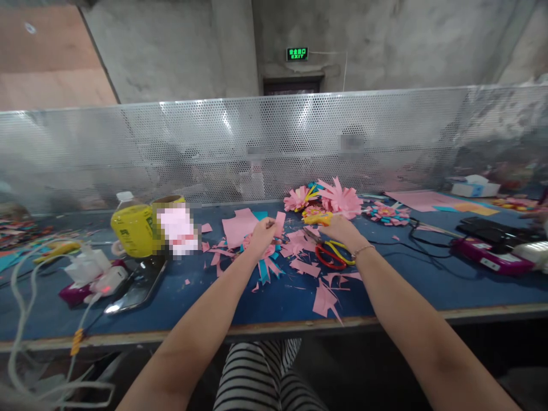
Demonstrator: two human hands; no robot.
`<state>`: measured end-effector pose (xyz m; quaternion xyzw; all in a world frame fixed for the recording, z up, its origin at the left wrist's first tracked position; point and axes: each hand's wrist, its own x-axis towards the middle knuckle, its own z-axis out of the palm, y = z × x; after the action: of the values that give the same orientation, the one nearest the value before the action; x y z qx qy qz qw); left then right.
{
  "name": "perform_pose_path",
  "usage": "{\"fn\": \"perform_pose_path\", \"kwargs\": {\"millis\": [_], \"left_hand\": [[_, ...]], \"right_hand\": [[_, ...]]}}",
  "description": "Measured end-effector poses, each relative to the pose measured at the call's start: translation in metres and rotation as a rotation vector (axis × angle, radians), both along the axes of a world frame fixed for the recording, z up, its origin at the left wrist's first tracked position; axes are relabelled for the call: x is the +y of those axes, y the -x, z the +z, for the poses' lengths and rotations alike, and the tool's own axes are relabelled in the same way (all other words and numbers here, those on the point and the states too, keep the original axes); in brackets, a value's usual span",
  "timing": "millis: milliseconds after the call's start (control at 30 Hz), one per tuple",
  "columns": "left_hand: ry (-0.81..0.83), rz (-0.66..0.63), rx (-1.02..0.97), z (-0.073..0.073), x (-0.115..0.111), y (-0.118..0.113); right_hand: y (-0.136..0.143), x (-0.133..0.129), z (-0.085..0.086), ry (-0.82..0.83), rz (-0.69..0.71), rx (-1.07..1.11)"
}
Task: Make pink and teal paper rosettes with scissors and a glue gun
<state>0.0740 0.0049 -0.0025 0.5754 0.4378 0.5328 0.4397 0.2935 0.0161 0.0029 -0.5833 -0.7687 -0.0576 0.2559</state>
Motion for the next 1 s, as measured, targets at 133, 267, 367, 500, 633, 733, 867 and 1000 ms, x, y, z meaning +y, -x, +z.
{"fn": "perform_pose_path", "kwargs": {"millis": [133,267,367,500,633,733,867,1000], "left_hand": [[-0.029,0.000,0.067,0.000,-0.002,0.001],[-0.069,0.028,0.134,0.001,-0.002,0.001],[-0.097,0.039,0.156,0.000,-0.002,0.001],[-0.138,0.031,0.175,-0.001,-0.001,0.002],[-0.169,0.032,0.208,-0.002,-0.001,0.003],[-0.167,0.017,0.203,-0.003,0.001,0.003],[-0.148,0.042,0.187,-0.004,0.004,0.002],[-0.144,0.050,0.205,-0.003,0.005,0.002]], "right_hand": [[0.008,0.003,0.005,-0.162,-0.171,0.106],[0.016,0.005,0.006,-0.267,-0.145,0.082],[0.017,0.006,0.004,-0.319,-0.119,0.063],[0.016,0.006,0.004,-0.377,-0.104,0.072],[0.017,0.005,0.006,-0.406,-0.112,0.094],[0.018,0.004,0.006,-0.401,-0.104,0.057],[0.018,0.006,0.004,-0.397,-0.090,0.030],[0.016,0.007,0.003,-0.412,-0.108,0.005]]}}
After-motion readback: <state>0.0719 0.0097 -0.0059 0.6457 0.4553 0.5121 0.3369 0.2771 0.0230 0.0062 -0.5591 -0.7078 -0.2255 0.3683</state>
